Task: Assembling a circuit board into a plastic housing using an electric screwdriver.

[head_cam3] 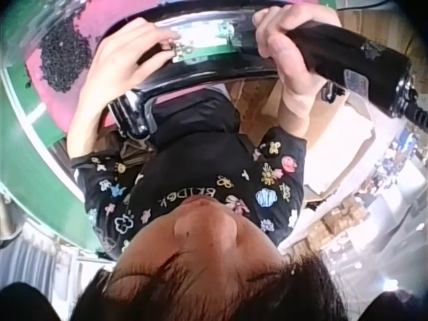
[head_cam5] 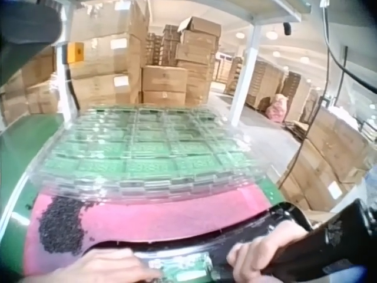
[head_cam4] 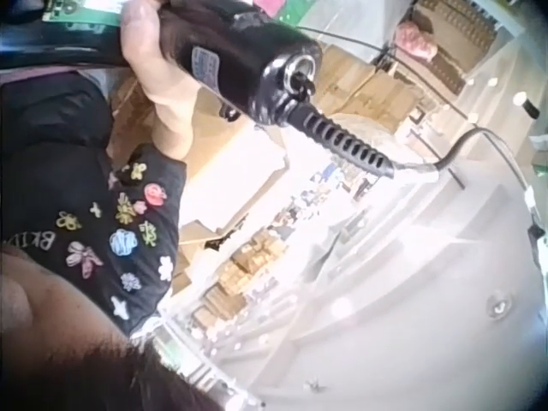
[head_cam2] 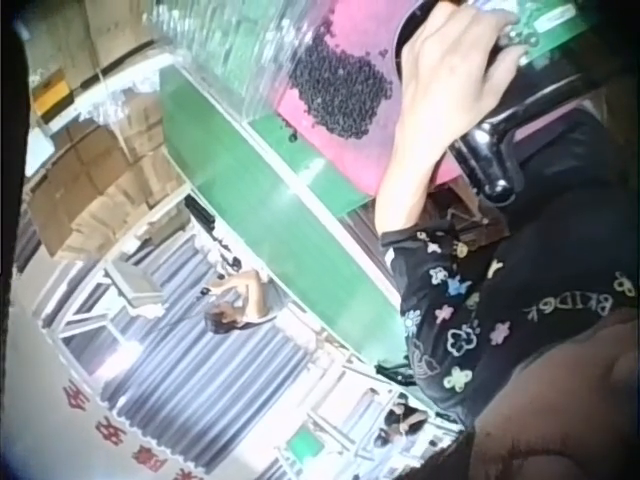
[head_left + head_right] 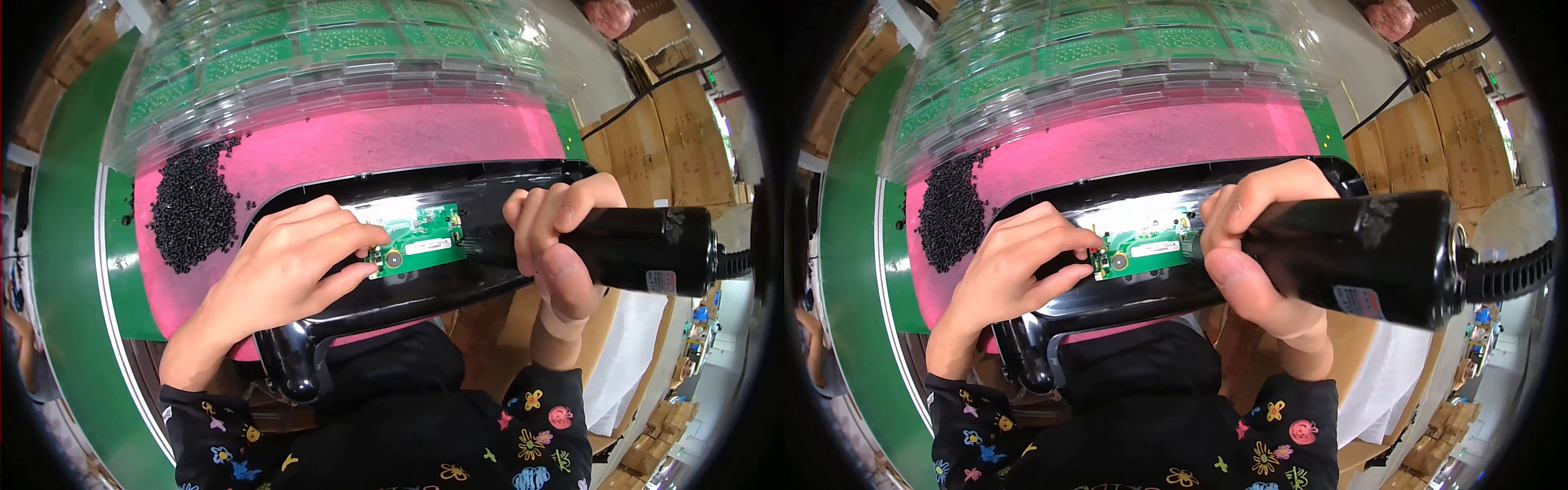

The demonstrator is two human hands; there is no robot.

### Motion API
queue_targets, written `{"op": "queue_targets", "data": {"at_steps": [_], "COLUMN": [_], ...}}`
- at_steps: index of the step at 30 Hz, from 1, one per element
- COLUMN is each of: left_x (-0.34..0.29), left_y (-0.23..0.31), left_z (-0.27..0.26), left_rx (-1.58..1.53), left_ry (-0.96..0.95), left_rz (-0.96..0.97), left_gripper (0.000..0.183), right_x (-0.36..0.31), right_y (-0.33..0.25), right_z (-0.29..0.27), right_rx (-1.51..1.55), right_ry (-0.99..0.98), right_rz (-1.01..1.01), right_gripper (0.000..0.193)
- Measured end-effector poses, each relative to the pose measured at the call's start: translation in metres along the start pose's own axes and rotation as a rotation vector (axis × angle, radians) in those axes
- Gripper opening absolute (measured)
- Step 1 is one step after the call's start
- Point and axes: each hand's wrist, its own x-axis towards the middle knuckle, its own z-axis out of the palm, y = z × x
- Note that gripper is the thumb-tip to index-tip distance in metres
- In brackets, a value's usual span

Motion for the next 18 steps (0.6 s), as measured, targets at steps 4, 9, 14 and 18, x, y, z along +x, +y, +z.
{"op": "queue_targets", "data": {"at_steps": [4, 9, 14, 18], "left_x": [-0.002, 0.002, 0.003, 0.0], "left_y": [0.001, 0.003, -0.007, -0.012], "left_z": [-0.004, -0.006, -0.018, -0.021], "left_rx": [-0.003, -0.012, 0.232, 0.318], "left_ry": [0.002, 0.145, 0.323, 0.222], "left_rz": [-0.011, 0.037, -0.002, -0.142], "left_gripper": [0.03, 0.023, 0.02, 0.031], "right_x": [0.002, 0.002, 0.001, 0.006], "right_y": [0.007, 0.007, 0.008, 0.014], "right_z": [0.001, -0.001, 0.007, -0.002], "right_rx": [0.058, 0.102, 0.117, 0.244], "right_ry": [-0.019, -0.1, -0.006, -0.098], "right_rz": [0.008, 0.053, 0.102, 0.035], "right_gripper": [0.031, 0.035, 0.034, 0.029]}}
